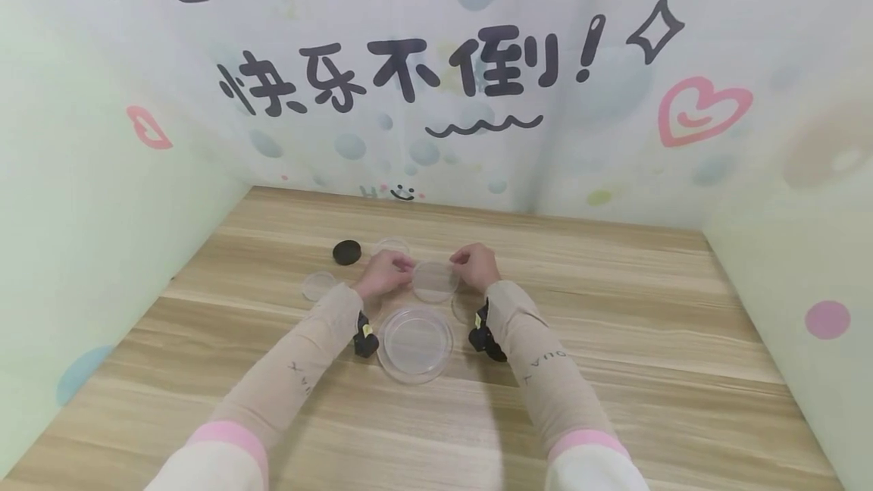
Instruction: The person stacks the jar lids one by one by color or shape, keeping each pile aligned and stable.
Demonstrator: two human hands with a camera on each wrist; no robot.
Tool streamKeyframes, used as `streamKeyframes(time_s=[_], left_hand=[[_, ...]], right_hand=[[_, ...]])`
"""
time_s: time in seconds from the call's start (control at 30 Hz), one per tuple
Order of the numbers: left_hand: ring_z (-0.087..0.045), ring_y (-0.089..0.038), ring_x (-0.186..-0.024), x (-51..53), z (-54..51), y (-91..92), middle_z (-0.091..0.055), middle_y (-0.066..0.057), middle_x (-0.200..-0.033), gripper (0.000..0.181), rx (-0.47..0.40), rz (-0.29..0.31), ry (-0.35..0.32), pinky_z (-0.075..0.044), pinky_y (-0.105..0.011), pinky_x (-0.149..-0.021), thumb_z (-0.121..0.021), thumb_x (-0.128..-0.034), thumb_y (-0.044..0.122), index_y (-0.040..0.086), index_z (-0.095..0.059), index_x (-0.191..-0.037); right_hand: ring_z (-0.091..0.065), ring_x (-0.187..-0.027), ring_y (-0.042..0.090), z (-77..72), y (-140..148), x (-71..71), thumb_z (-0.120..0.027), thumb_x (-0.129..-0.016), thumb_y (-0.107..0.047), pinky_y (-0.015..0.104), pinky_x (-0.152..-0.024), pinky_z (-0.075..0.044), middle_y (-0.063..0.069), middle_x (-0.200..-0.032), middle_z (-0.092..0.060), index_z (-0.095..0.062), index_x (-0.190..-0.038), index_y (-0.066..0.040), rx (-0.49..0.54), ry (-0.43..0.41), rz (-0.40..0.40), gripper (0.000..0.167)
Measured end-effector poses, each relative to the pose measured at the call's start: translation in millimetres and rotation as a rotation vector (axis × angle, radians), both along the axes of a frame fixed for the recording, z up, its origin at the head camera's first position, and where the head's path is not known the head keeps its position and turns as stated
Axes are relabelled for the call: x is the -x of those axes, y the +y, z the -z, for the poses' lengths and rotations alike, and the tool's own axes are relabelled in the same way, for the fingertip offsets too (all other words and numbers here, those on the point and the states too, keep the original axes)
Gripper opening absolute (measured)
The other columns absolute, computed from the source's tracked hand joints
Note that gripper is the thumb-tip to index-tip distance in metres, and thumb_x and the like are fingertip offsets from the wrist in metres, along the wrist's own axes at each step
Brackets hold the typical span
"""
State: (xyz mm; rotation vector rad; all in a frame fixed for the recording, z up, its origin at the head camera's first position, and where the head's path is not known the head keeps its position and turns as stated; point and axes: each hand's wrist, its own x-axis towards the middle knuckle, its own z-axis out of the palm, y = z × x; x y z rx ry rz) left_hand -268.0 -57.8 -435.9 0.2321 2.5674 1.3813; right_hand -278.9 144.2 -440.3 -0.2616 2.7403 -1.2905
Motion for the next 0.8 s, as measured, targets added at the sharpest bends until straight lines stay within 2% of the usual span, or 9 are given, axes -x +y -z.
streamKeyframes(time_s=[0.1, 0.33, 0.57, 0.8], left_hand=[[-0.060, -0.017, -0.074, -2.1, -6.8, 0.5, -0.061, -0.010, -0.087, 0.026, 0.012, 0.017, 0.013, -0.048, -0.021, -0.066, -0.061, -0.0746, -0.001, -0.004, -0.061, -0.101], [-0.063, -0.024, -0.073, -6.7, -20.4, 0.9, -0.059, -0.012, -0.088, 0.026, -0.057, 0.021, -0.043, -0.051, -0.029, -0.065, -0.060, -0.0774, -0.003, -0.007, -0.058, -0.104], [-0.062, -0.025, -0.076, -7.9, -28.3, -2.8, -0.060, -0.011, -0.087, 0.027, -0.047, 0.047, -0.015, -0.050, -0.026, -0.065, -0.061, -0.0767, -0.001, -0.006, -0.059, -0.103], [-0.060, -0.018, -0.074, -10.9, -34.6, -10.9, -0.059, -0.011, -0.087, 0.025, -0.031, 0.097, 0.012, -0.051, -0.025, -0.066, -0.063, -0.0778, 0.001, -0.006, -0.060, -0.101]], right_hand=[[-0.056, -0.084, 0.025, -8.4, 1.0, -4.0, -0.056, -0.079, 0.000, 0.031, -0.071, -0.049, 0.016, -0.091, -0.062, -0.064, -0.096, 0.007, 0.001, -0.003, 0.010, 0.020], [-0.059, -0.080, 0.024, -26.1, 2.7, -11.5, -0.056, -0.079, 0.001, 0.028, -0.066, -0.050, 0.018, -0.090, -0.063, -0.063, -0.096, 0.008, -0.001, 0.037, -0.008, 0.020], [-0.058, -0.077, 0.020, -34.2, 4.9, -12.8, -0.058, -0.079, -0.001, 0.025, -0.064, -0.050, 0.015, -0.088, -0.063, -0.064, -0.095, 0.007, 0.027, 0.042, -0.012, 0.019], [-0.058, -0.078, 0.020, -41.0, 3.6, -20.9, -0.059, -0.080, -0.002, 0.025, -0.064, -0.050, 0.013, -0.088, -0.064, -0.066, -0.094, 0.003, 0.054, 0.018, -0.053, 0.017]])
